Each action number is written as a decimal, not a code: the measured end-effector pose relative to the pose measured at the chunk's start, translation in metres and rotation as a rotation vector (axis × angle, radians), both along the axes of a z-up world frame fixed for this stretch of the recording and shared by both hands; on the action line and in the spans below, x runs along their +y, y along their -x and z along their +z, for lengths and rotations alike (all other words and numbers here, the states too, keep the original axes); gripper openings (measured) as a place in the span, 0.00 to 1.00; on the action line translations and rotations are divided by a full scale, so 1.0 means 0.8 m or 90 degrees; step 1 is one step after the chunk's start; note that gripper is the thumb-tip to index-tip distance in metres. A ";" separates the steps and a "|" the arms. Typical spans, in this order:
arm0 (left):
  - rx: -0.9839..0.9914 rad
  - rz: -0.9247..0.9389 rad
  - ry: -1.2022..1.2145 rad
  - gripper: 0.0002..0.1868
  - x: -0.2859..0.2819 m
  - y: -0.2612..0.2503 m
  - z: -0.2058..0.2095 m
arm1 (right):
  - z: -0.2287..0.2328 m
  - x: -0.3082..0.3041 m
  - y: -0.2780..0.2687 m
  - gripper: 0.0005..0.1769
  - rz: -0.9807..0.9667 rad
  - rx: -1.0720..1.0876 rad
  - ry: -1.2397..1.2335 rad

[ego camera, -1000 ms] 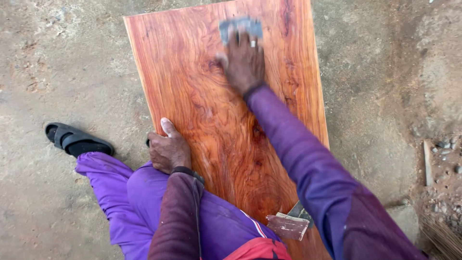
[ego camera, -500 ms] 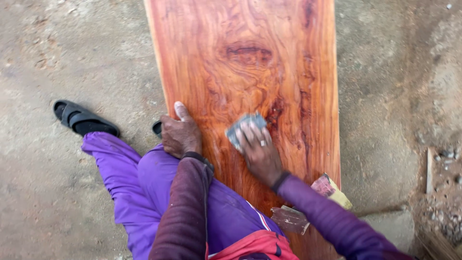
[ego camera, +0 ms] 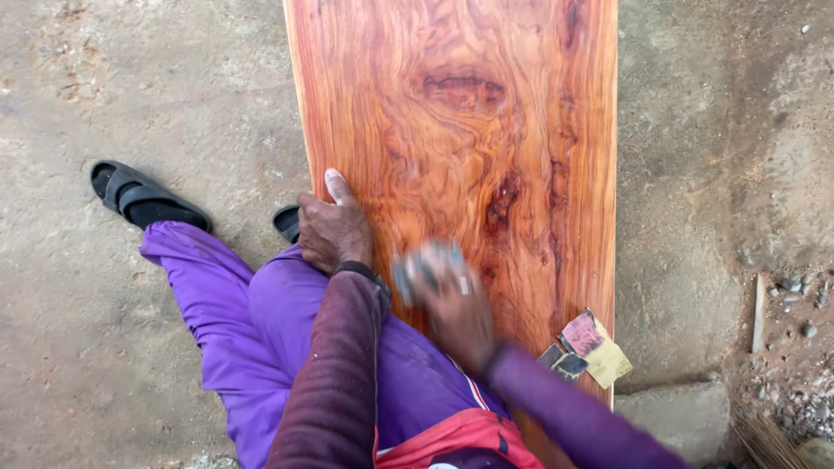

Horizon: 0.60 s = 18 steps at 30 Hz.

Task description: The person sands the surface and edges of a wooden board with a sheet of sandpaper, holding the board steady with one hand while rubbing the sandpaper with the other, occasionally shifting the board and wiping away dust.

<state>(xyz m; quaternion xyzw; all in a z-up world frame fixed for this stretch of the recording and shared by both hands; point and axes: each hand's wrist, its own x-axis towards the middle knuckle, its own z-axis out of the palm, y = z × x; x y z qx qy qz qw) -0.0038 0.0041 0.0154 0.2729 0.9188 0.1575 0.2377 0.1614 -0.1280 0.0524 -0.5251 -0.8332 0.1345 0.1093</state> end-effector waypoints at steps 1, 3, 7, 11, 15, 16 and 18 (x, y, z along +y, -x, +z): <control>-0.001 0.001 0.003 0.35 -0.001 0.000 -0.002 | -0.006 -0.034 -0.011 0.34 0.001 -0.001 0.003; 0.007 -0.008 -0.023 0.35 -0.003 0.001 -0.004 | -0.018 -0.103 -0.034 0.24 0.037 0.015 0.081; -0.026 -0.014 -0.003 0.35 0.001 0.000 0.003 | -0.030 -0.053 -0.029 0.15 0.005 0.056 0.045; -0.031 0.001 -0.001 0.35 -0.004 0.001 0.007 | -0.048 0.005 -0.033 0.20 0.124 0.106 -0.087; -0.011 -0.009 -0.032 0.35 -0.003 0.005 -0.006 | -0.093 0.115 -0.043 0.18 0.049 0.025 -0.217; -0.009 -0.013 -0.032 0.35 -0.003 0.006 -0.001 | -0.094 0.151 -0.038 0.18 0.045 0.027 -0.217; -0.052 -0.001 0.000 0.35 -0.003 0.004 0.009 | -0.091 0.223 -0.036 0.13 0.003 -0.006 -0.191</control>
